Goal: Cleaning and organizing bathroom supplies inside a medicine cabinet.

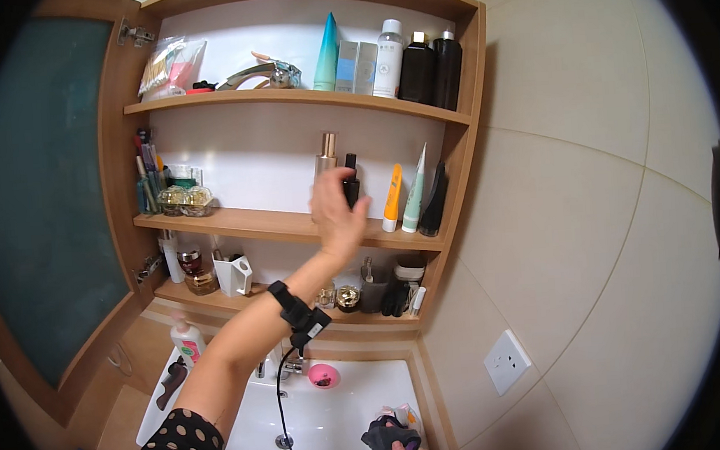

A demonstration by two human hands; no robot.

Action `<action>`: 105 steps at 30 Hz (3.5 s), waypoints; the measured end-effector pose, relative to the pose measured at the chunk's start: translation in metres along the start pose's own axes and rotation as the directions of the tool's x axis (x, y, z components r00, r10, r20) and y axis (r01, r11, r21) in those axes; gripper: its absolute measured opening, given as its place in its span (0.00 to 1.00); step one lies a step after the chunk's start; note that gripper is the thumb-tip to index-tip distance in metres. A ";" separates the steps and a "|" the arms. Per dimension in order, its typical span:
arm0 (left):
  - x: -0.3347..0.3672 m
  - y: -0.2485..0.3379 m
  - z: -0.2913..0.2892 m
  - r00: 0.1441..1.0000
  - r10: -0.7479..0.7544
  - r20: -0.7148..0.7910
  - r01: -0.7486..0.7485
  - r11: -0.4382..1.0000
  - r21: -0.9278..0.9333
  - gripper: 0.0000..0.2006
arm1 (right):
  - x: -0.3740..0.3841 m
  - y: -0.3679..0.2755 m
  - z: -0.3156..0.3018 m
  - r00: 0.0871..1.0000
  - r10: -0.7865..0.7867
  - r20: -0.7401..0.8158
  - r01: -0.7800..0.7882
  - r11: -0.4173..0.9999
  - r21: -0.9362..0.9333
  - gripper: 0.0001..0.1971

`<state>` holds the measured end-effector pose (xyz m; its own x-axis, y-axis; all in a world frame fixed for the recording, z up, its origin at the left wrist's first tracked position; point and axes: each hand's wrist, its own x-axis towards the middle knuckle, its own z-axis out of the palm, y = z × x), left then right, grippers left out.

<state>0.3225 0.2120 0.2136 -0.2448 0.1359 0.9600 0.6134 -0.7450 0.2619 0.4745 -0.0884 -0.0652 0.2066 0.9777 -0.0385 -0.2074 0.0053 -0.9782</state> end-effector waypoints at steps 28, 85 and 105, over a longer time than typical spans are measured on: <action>0.009 -0.078 0.016 0.842 -0.424 0.332 0.404 0.905 0.131 0.34 | -0.001 0.018 0.002 1.000 -0.025 -0.016 0.025 0.999 -0.041 0.16; 0.194 -0.124 -0.256 0.992 0.122 -0.020 -0.118 0.984 0.133 0.22 | 0.021 -0.003 0.128 0.955 0.113 0.275 -0.048 0.972 -0.231 0.22; 0.290 -0.163 -0.205 0.916 -0.399 0.043 0.235 0.620 0.749 0.21 | 0.016 -0.007 0.128 0.999 0.051 0.017 -0.038 0.897 -0.440 0.29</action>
<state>-0.0024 0.2388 0.4285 -0.4364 0.4500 0.7792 0.8850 0.0586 0.4618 0.3573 -0.0455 -0.0333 0.1793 0.9801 -0.0848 0.2268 -0.1251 -0.9659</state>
